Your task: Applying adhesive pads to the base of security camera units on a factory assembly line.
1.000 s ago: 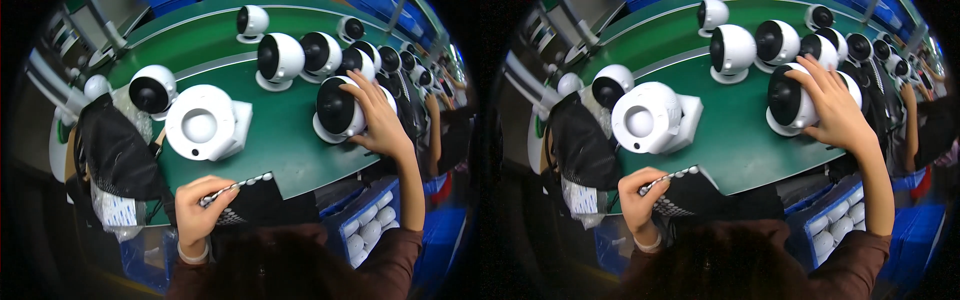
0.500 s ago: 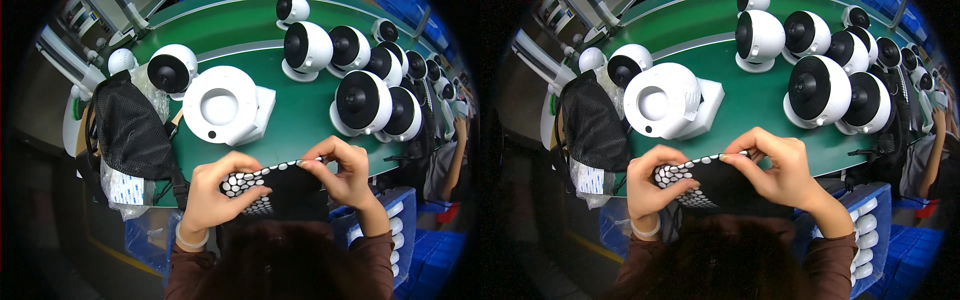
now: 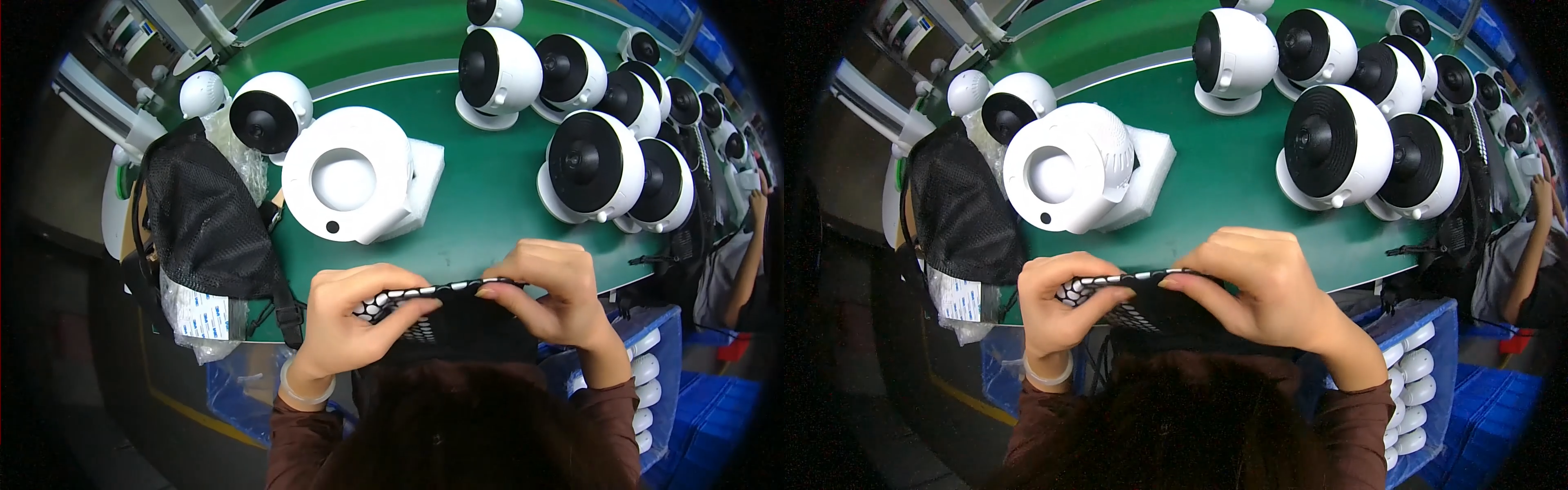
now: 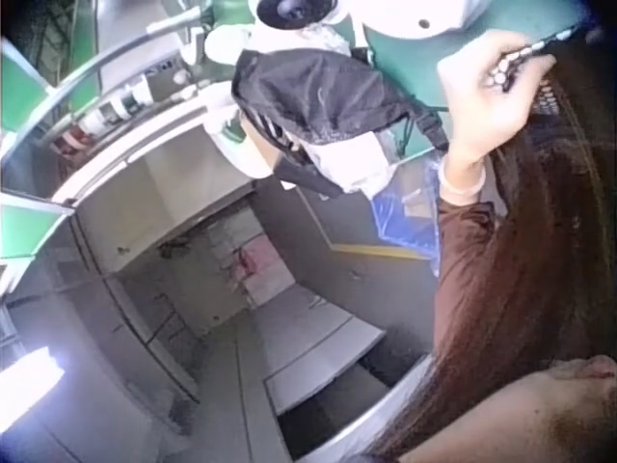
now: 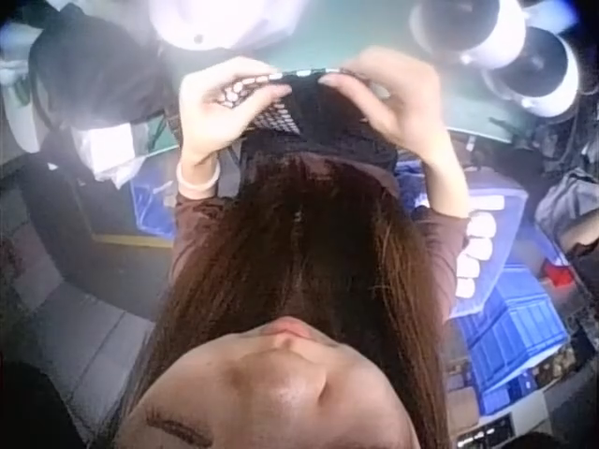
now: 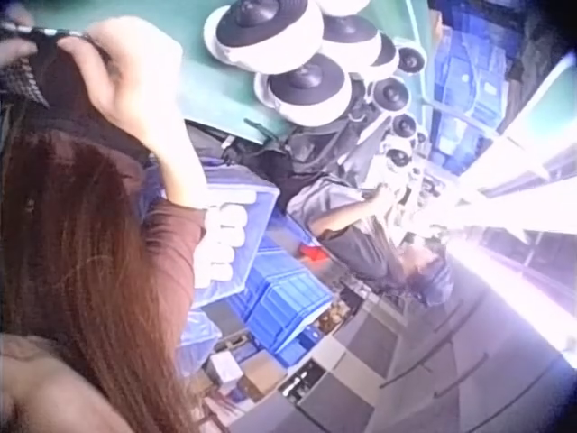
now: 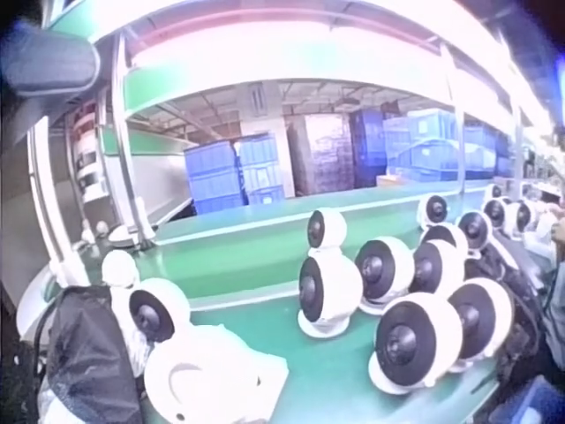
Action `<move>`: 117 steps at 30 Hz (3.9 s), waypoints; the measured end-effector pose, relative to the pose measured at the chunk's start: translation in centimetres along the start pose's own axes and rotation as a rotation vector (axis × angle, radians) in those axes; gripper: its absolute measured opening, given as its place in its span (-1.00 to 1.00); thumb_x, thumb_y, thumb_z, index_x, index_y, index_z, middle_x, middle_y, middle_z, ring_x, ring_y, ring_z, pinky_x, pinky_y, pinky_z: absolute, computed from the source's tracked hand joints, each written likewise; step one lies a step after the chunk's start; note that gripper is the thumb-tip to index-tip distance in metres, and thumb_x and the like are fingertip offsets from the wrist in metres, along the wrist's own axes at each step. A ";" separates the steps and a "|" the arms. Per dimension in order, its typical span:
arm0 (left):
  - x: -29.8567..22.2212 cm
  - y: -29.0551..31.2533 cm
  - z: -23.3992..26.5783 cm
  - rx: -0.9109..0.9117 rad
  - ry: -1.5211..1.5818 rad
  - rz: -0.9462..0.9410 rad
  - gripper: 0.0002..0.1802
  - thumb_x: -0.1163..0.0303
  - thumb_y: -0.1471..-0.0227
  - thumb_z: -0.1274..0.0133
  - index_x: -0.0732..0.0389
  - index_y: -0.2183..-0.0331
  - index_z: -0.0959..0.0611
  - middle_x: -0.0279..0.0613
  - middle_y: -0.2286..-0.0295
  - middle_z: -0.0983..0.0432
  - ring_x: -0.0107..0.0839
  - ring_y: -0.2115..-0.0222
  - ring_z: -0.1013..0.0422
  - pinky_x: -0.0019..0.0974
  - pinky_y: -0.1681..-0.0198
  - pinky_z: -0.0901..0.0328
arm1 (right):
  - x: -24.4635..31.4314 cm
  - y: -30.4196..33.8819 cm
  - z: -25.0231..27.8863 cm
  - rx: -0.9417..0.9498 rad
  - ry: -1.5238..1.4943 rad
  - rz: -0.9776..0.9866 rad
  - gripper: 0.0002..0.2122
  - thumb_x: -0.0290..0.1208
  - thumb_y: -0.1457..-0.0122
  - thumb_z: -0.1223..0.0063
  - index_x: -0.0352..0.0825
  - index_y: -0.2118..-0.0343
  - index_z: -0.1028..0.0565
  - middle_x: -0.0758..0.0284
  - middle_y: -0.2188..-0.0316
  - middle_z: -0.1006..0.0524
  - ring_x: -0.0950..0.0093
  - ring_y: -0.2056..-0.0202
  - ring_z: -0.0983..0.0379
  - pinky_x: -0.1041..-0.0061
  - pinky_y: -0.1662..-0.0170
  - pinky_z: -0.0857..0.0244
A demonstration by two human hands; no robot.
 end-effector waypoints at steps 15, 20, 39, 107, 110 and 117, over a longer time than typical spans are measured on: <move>0.8 2.0 -0.1 -0.174 0.020 0.028 -0.84 0.69 0.33 -0.11 0.35 0.53 -0.56 -0.17 0.64 -0.45 -0.48 0.66 -0.35 -0.53 0.60 -0.18 | 0.3 -0.3 -0.5 -0.010 0.013 -0.014 -0.86 -0.56 0.22 -0.17 -0.33 0.51 -0.49 0.34 0.61 -0.45 0.41 0.58 -0.38 0.54 0.53 -0.23; -0.3 1.8 0.0 -0.170 -0.126 0.002 -0.84 0.70 0.33 -0.09 0.33 0.52 -0.56 -0.18 0.68 -0.40 -0.44 0.71 -0.33 -0.50 0.66 -0.14 | 2.2 -1.0 -1.1 -0.128 0.256 0.219 -0.78 -0.54 0.33 -0.18 -0.27 0.50 -0.48 0.42 0.55 -0.41 0.42 0.46 -0.38 0.55 0.51 -0.26; -0.3 1.6 1.3 -0.183 -0.169 -0.069 -0.81 0.69 0.35 -0.10 0.33 0.50 -0.55 -0.15 0.66 -0.39 -0.32 0.71 -0.34 -0.46 0.66 -0.19 | 3.3 -2.9 -2.4 -0.041 0.335 0.220 -0.77 -0.61 0.39 -0.21 -0.28 0.55 -0.48 0.41 0.60 -0.41 0.42 0.54 -0.30 0.55 0.48 -0.21; 2.5 1.8 1.0 -0.341 -0.046 0.084 -0.85 0.68 0.39 -0.12 0.35 0.56 -0.57 0.05 0.37 -0.43 -0.37 0.51 -0.44 -0.48 0.44 -0.26 | 0.6 -5.4 -1.3 -0.232 0.355 0.093 -0.82 -0.69 0.20 -0.12 -0.38 0.44 -0.51 0.33 0.51 -0.48 0.54 0.44 -0.39 0.69 0.47 -0.23; 2.7 1.8 1.1 -0.351 -0.059 0.070 -0.85 0.68 0.39 -0.12 0.36 0.56 -0.57 0.05 0.38 -0.44 -0.37 0.52 -0.44 -0.47 0.45 -0.26 | 1.7 -4.5 -0.9 -0.160 0.371 0.135 -0.79 -0.67 0.32 -0.17 -0.36 0.50 -0.52 0.36 0.57 -0.41 0.49 0.50 -0.30 0.61 0.46 -0.17; 2.9 1.7 1.3 -0.313 -0.034 0.139 -0.85 0.68 0.40 -0.12 0.37 0.57 -0.57 0.01 0.39 -0.44 -0.36 0.51 -0.43 -0.46 0.44 -0.27 | 1.1 -3.7 -2.4 -0.044 0.319 0.088 -0.76 -0.62 0.37 -0.21 -0.27 0.51 -0.53 0.43 0.59 -0.38 0.48 0.53 -0.22 0.59 0.51 -0.10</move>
Point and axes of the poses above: each hand's wrist, its own y-axis away from the middle knuckle, its own z-axis out of the back of the hand, x = y × z, the point moved 5 cm from there along -y, towards the middle knuckle
